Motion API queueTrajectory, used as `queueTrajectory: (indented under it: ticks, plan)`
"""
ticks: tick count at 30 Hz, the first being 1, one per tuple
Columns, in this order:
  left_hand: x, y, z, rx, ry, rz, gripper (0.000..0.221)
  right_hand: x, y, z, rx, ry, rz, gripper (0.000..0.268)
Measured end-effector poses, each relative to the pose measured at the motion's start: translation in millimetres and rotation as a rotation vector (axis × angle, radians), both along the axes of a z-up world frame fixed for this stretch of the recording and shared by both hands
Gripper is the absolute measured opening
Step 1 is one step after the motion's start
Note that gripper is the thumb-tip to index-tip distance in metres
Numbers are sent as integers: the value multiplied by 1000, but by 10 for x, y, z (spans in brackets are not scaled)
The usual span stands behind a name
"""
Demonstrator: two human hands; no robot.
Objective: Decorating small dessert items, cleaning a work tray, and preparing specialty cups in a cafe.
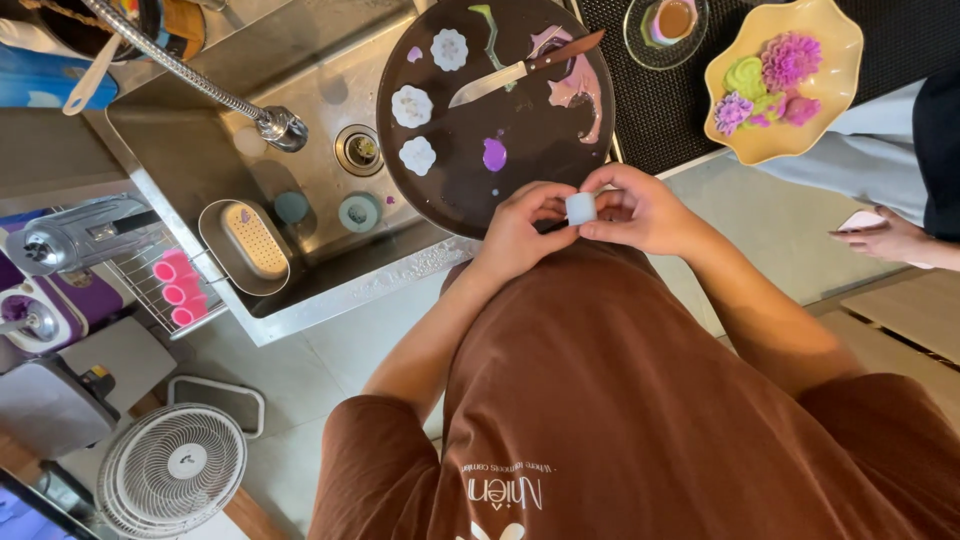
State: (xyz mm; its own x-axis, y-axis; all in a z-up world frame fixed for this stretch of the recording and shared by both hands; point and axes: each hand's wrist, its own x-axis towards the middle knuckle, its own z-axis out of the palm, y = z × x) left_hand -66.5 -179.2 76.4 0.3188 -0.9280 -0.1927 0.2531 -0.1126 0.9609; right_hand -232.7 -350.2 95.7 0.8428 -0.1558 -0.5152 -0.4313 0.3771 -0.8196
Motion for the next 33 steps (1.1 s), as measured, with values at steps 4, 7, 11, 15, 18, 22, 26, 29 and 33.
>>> queueTrajectory:
  ticks: [4, 7, 11, 15, 18, 22, 26, 29, 33]
  plan:
    - [-84, -54, -4, 7, 25, -36, 40, -82, -23, -22, 48, -23, -24, 40]
    - [-106, -132, 47, -51, 34, -74, 39, -118, -41, -2, 116, -93, -47, 37]
    - [-109, -311, 153, -102, -2, -120, 39, -211, -126, -1, 181, -135, -87, 37]
    - [-149, -507, 235, -159, -178, -140, 41, -269, -230, 127, 169, -120, -133, 39]
    - [-179, -660, 315, -204, -273, -162, 43, -360, -298, 181, 147, -162, -162, 40]
    - [-275, -832, 357, -265, -316, -148, 43, -490, -397, 173, 99, -243, -193, 42]
    - [-403, -1078, 290, -288, -377, -134, 45, -622, -559, 128, 22, -334, -251, 44]
    - [-531, -1398, 260, -335, -401, -124, 46, -747, -782, 112, -20, -359, -327, 44]
    - [-775, -1903, 170, -422, -431, -79, 47, -1063, -1170, -115, -102, -312, -440, 44]
